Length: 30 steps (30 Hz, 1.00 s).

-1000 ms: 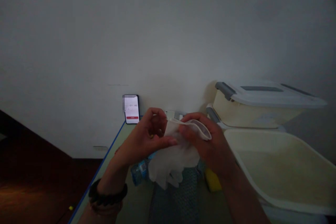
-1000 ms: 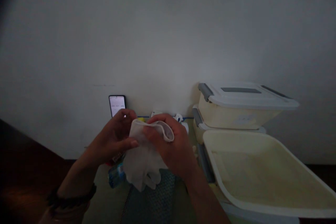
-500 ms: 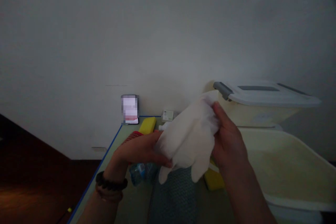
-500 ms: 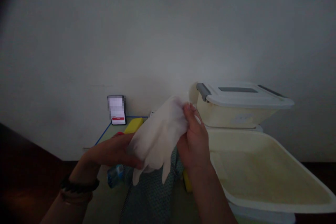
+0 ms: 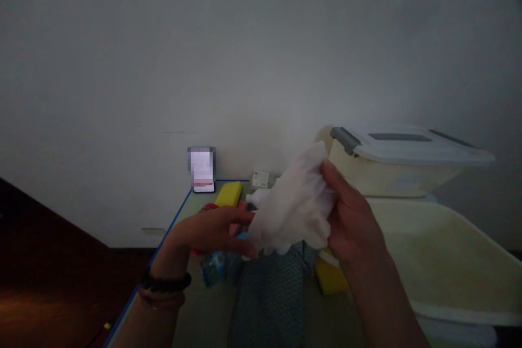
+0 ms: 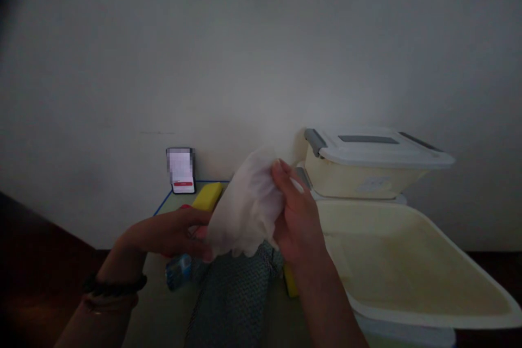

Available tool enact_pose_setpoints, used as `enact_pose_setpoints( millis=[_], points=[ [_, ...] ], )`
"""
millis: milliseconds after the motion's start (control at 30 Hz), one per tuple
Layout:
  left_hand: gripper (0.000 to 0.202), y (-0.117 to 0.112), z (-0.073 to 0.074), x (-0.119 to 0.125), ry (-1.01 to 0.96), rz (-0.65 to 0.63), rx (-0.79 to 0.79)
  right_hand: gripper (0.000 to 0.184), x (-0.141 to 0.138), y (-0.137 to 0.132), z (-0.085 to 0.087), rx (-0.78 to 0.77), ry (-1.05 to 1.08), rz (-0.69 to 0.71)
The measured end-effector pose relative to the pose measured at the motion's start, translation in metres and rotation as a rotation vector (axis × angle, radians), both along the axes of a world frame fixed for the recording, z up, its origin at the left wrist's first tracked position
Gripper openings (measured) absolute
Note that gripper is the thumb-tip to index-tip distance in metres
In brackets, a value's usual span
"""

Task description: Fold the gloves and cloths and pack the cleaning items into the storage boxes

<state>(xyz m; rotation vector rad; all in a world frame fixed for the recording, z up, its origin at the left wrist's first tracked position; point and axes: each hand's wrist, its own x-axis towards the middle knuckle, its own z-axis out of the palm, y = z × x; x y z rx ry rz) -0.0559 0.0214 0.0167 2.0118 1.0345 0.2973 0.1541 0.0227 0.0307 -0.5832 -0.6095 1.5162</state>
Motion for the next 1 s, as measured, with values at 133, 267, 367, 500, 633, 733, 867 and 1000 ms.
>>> enact_pose_setpoints(
  millis=[133,267,367,500,633,733,867,1000],
  points=[
    [0.044,-0.002,0.004,0.007,-0.149,0.004,0.03,0.01,-0.005,-0.007,0.0,0.075,-0.032,0.11],
    [0.051,-0.006,0.007,0.018,-0.194,0.052,0.043,0.008,-0.009,-0.01,0.001,0.082,-0.057,0.13],
    [0.053,-0.007,0.005,0.024,-0.081,0.09,0.086,0.013,-0.009,-0.008,0.003,0.025,-0.051,0.097],
    [0.039,-0.006,0.001,0.026,0.011,0.088,0.091,0.02,-0.006,-0.006,0.006,-0.07,-0.042,0.024],
    [0.037,-0.008,0.004,0.02,0.085,0.055,0.052,0.022,-0.003,-0.006,0.008,-0.15,-0.034,-0.041],
    [0.048,-0.014,0.011,0.013,0.07,-0.067,-0.04,0.02,-0.004,-0.008,0.008,-0.145,-0.041,0.029],
    [0.044,-0.014,0.014,0.004,-0.007,-0.143,-0.189,0.022,-0.01,-0.003,-0.001,-0.079,-0.096,0.111],
    [0.032,0.0,-0.002,-0.009,0.077,0.05,-0.079,0.034,-0.024,0.021,-0.035,-0.054,-0.366,0.015]
  ],
)
